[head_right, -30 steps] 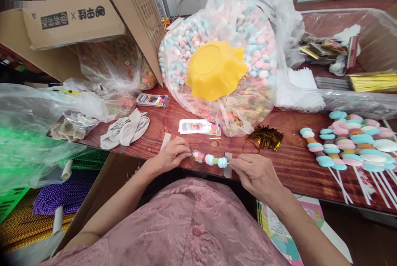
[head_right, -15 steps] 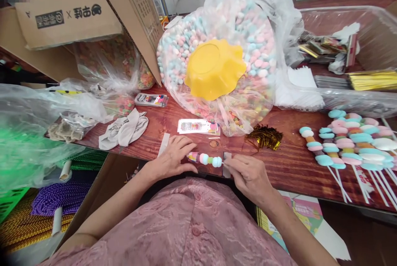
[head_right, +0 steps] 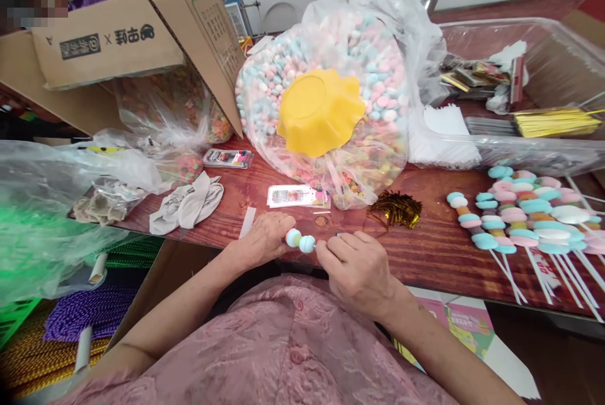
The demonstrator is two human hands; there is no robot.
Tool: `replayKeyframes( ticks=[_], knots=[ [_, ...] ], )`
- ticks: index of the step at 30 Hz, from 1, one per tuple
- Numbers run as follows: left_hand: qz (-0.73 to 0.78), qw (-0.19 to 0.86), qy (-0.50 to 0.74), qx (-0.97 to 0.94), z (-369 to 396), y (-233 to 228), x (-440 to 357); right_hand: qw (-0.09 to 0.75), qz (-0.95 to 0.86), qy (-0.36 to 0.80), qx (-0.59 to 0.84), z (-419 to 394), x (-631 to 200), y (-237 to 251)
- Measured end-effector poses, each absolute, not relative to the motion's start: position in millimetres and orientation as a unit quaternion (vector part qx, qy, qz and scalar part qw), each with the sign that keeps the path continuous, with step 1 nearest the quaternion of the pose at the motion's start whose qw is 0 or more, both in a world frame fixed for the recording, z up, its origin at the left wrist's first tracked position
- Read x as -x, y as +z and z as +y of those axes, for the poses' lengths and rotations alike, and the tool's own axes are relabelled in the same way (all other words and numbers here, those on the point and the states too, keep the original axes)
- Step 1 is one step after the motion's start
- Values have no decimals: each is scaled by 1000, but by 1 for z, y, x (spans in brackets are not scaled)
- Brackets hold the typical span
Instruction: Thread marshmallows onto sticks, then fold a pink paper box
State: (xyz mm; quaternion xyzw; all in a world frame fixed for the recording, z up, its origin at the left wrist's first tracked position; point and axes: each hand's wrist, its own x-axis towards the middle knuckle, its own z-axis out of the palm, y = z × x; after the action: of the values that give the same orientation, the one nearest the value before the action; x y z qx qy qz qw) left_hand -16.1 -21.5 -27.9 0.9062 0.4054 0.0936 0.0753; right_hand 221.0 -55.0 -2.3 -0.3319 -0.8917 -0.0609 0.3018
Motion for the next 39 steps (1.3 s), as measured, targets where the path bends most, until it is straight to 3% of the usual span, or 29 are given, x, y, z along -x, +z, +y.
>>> replayKeyframes(
  ticks=[5, 7, 10, 17, 21, 24, 27, 29, 31, 34, 39],
  knots=[
    [420, -8, 129, -898, -16, -24, 19, 309, -834, 233, 394, -54, -221, 2],
    [431, -36, 140, -891, -13, -24, 21, 299, -818, 275, 406, -56, -221, 2],
    [419, -39, 141, -896, -12, -26, 19, 290, -832, 231, 413, -60, -216, -2],
    [404, 23, 135, -904, -18, -28, 3, 255, -865, -1, 432, -56, -203, -16],
    [390, 64, 204, -896, -20, -15, 11, 264, -847, -10, 462, -52, -208, -35],
    [439, 171, 347, -811, -35, -7, 24, 331, -804, 53, 490, -55, -214, -50],
    [503, 444, 443, -594, -56, -12, 34, 407, -749, 122, 509, -61, -215, -57],
    [484, 645, 438, -398, -66, -20, 34, 436, -720, 158, 515, -64, -211, -57],
    [428, 766, 420, -230, -67, -28, 29, 447, -714, 180, 508, -65, -205, -55],
    [358, 812, 452, -85, -54, -33, 16, 454, -733, 179, 474, -64, -195, -53],
    [312, 749, 584, 23, -22, -32, 4, 457, -761, 146, 436, -64, -184, -52]
  ],
)
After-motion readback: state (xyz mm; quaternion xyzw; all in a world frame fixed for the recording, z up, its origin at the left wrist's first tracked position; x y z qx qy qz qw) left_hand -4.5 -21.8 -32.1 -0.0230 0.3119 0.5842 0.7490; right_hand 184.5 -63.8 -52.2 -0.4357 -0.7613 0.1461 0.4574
